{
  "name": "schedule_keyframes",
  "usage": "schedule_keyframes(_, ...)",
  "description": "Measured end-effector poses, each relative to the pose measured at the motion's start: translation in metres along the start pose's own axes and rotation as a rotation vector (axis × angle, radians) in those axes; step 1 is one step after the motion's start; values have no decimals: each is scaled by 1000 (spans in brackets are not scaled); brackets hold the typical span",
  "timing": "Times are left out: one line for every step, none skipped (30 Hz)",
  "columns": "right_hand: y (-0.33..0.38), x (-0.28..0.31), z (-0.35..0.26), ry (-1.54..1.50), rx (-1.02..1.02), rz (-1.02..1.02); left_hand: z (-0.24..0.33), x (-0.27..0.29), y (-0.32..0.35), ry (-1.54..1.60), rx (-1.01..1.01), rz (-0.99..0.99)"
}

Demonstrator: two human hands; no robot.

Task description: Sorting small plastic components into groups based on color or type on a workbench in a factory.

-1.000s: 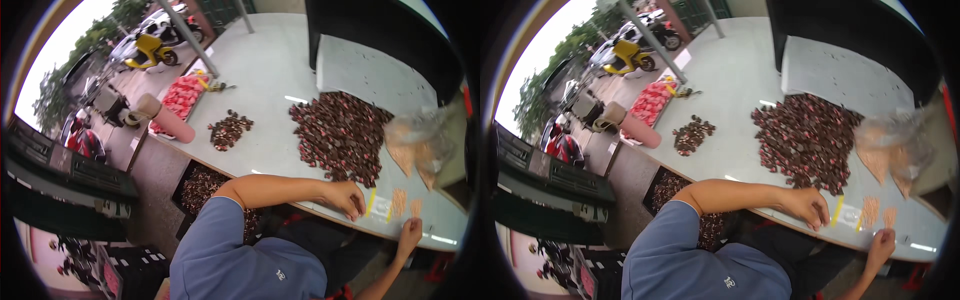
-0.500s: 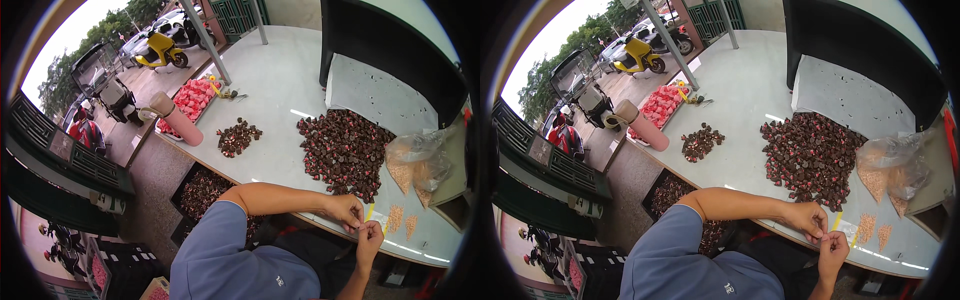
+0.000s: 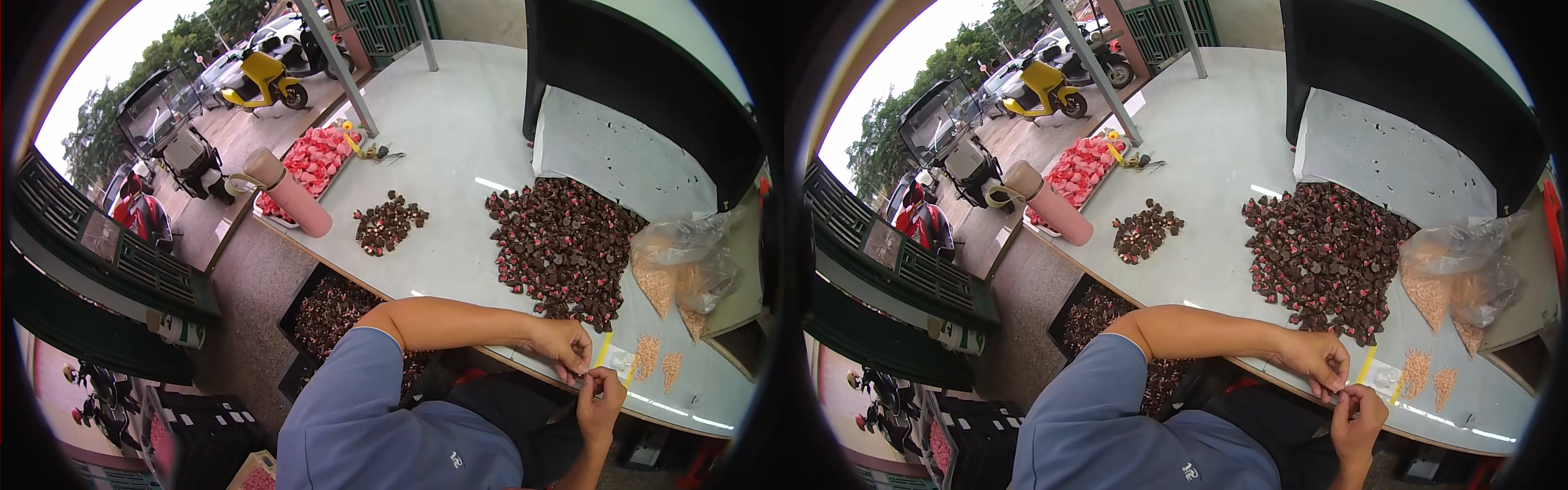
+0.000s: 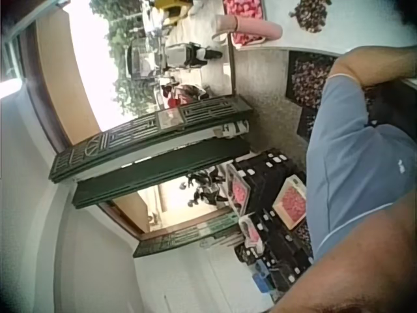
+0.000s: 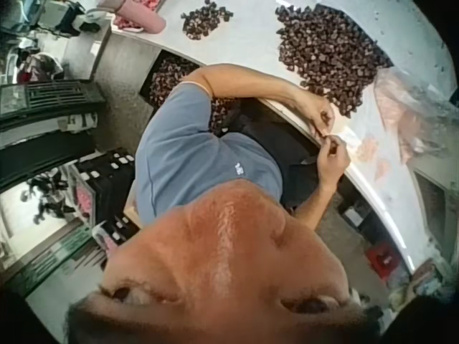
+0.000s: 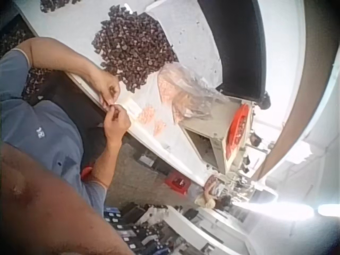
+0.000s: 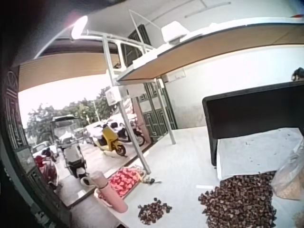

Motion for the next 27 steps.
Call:
schedule_keyframes(0,1,-3,36,38,-5,0,-1,0,1,-1,-4)
schedule_keyframes(1,1,-6,73,77,-9,0,-2,0,4,-1,-3)
schedule_keyframes(1,2,-5,72,75,-12,1,-3,1,-25,-1,-6)
schedule_keyframes(0,1,-8,116,117,-16,2,-3,2,-55,-2,-8)
schedule_keyframes(0,1,-10,160,158,-20,2,-3,2,-54,-2,-7)
schedule_keyframes(-1,1,-11,160,158,-21,2,-3,2,-55,-1,-6)
schedule_keyframes(-2,2,-14,191,195,2,2,-2,2,-56,1,-8)
schedule_keyframes(-2,3,-18,222,232,25,1,-2,2,-56,2,-10)
schedule_keyframes(-3,3,-19,223,229,27,1,-2,2,-71,-5,-14)
schedule_keyframes(-3,2,-20,215,226,2,1,-2,3,-84,-13,-15)
schedule_keyframes(-4,0,-20,207,223,-23,1,-1,3,-83,-12,-15)
schedule_keyframes(-3,-2,-20,206,222,-23,0,-1,5,-71,-8,-22)
schedule_keyframes(-3,-2,-18,178,199,-24,1,-1,5,-60,-5,-28)
schedule_keyframes(-3,-3,-16,149,176,-24,1,-1,6,-60,-4,-28)
schedule_keyframes(-2,-3,-15,148,176,-25,2,-1,7,-75,0,-27)
schedule_keyframes(-2,-4,-11,128,165,-38,2,-1,8,-90,3,-26)
schedule_keyframes(-2,-4,-9,106,153,-51,2,-2,8,-90,4,-23)
schedule_keyframes(-1,-4,-10,101,154,-52,1,-3,9,-88,13,-29)
schedule_keyframes(0,-2,-11,85,155,-48,1,-5,8,-87,20,-38)
schedule_keyframes(0,0,-12,67,154,-44,1,-6,7,-88,21,-37)
schedule_keyframes(1,2,-10,67,152,-43,0,-7,7,-97,31,-33)
schedule_keyframes(5,5,-10,83,135,-43,-2,-11,2,-93,47,-70)
schedule_keyframes(9,8,-9,105,112,-45,-3,-13,-2,-89,50,-92)
schedule_keyframes(9,10,-8,146,65,-42,-5,-14,-7,-78,53,-122)
schedule_keyframes(8,11,-13,165,143,-21,-7,-14,-8,-57,54,-136)
schedule_keyframes(7,13,-15,187,215,-6,-4,-13,-5,-58,52,-122)
schedule_keyframes(3,11,-15,168,238,-17,-2,-9,0,-77,60,-98)
Point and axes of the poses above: each hand's wrist, its own y-axis away from the middle knuckle, its own x-axis out of the back of the hand, z = x × y, the point moved 7 cm from there along -y, towards the middle knuckle
